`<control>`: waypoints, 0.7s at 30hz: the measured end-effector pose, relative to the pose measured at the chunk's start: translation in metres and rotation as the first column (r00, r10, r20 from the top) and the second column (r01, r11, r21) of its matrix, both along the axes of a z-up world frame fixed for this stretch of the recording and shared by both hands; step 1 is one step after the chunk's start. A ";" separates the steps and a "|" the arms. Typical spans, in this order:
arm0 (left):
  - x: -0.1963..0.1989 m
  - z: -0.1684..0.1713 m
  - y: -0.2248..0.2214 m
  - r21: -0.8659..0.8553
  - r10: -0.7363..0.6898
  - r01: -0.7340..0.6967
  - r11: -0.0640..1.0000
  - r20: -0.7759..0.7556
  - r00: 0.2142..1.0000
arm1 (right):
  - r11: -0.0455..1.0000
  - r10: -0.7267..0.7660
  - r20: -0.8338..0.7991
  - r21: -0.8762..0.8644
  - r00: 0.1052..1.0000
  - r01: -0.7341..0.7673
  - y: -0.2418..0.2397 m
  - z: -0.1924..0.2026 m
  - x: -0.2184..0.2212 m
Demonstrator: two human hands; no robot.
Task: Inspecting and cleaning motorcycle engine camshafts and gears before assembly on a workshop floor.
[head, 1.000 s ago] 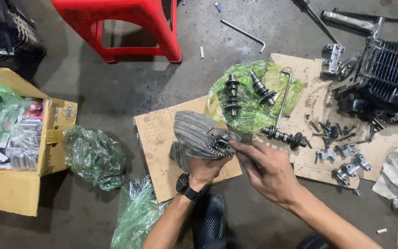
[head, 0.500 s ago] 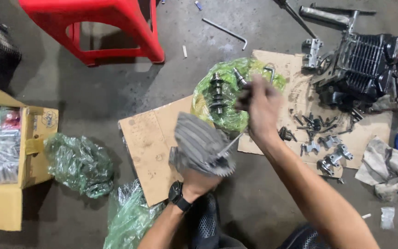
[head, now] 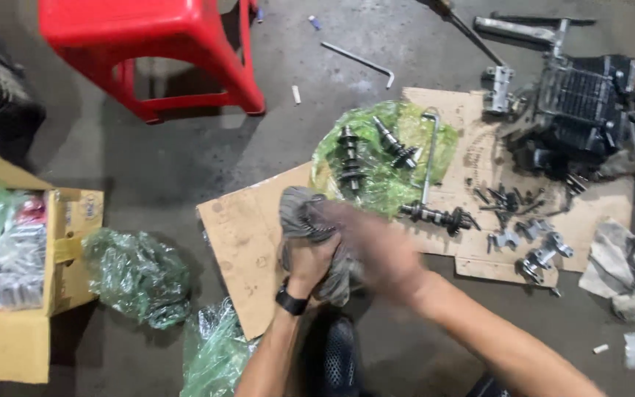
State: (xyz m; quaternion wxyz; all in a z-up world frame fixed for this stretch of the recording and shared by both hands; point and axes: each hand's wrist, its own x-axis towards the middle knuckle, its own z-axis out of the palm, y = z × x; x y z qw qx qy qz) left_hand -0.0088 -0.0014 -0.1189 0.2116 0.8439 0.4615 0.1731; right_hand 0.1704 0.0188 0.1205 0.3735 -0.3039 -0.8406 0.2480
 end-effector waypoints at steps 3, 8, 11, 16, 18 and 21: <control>0.003 0.079 0.004 -0.076 0.130 -0.121 0.990 0.130 0.983 | 0.741 -0.619 -0.512 -0.632 0.595 0.227 0.030 -0.012 0.014; 0.038 0.143 0.001 -0.428 -0.080 0.256 0.867 0.388 0.918 | 0.202 -0.451 0.005 -0.973 0.892 0.108 0.121 0.014 0.009; 0.064 0.105 0.007 -0.440 0.003 0.245 0.864 0.489 0.872 | 0.877 0.040 0.740 -0.348 0.672 0.332 0.116 0.029 -0.022; 0.013 0.061 0.006 0.002 0.205 -0.208 0.978 0.173 0.963 | 0.935 -0.348 0.119 -0.024 0.930 0.353 0.031 0.010 -0.012; -0.005 0.101 0.016 -0.098 0.303 -0.289 0.952 0.190 0.934 | 0.856 -0.464 -0.208 -0.354 0.861 0.376 0.036 -0.014 0.008; 0.004 0.166 0.015 -0.630 0.390 0.112 0.768 0.601 0.698 | 0.441 -0.663 -0.176 -0.877 0.727 0.190 0.084 -0.025 0.007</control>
